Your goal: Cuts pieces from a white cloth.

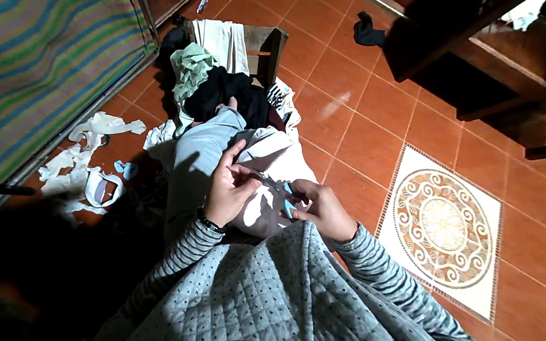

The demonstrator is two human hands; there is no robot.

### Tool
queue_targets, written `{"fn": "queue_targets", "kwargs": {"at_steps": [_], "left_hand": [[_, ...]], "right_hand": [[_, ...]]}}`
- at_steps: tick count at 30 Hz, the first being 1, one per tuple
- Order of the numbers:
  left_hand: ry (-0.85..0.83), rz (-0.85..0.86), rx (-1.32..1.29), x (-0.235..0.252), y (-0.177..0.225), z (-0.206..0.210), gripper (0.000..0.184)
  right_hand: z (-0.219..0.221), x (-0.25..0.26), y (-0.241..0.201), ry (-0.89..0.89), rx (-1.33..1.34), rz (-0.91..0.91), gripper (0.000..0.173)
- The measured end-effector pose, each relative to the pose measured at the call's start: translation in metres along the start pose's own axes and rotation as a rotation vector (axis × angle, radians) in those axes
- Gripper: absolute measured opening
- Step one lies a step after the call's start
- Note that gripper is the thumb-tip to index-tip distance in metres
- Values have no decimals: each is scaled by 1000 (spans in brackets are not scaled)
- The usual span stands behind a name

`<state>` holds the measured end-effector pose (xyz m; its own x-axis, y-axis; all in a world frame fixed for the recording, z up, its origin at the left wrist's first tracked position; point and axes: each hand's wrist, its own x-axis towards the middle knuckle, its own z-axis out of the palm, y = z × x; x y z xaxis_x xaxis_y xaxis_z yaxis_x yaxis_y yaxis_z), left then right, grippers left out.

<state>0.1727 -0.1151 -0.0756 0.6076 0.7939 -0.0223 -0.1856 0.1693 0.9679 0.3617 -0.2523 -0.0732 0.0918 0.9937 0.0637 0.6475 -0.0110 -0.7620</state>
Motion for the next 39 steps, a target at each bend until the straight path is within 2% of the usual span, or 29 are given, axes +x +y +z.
{"fn": "queue_targets", "kwargs": {"at_steps": [8, 16, 23, 26, 30, 33, 35, 37, 39], "left_hand": [[-21, 81, 133, -2, 3, 0, 87], [-30, 1, 61, -4, 2, 3, 85], [-64, 60, 100, -2, 2, 5, 84], [-56, 63, 100, -2, 0, 3, 83], [-50, 24, 58, -3, -3, 3, 82], [-67, -11, 32, -4, -2, 3, 76], [-78, -37, 80, -2, 1, -4, 71], [-57, -111, 145, 1, 5, -17, 69], [-32, -242, 204, 5, 9, -31, 70]], "right_hand": [[5, 3, -5, 10, -28, 26, 50], [10, 0, 2, 32, 13, 48, 39], [5, 7, 1, 15, -3, 34, 57], [4, 8, 3, 8, -20, 31, 55], [4, 10, 1, 2, 24, 54, 45], [7, 14, 4, 55, 112, 17, 56], [4, 16, 14, 157, 106, 2, 62], [-5, 16, 26, 225, 7, 44, 54], [-10, 18, 37, 226, -101, 185, 46]]}}
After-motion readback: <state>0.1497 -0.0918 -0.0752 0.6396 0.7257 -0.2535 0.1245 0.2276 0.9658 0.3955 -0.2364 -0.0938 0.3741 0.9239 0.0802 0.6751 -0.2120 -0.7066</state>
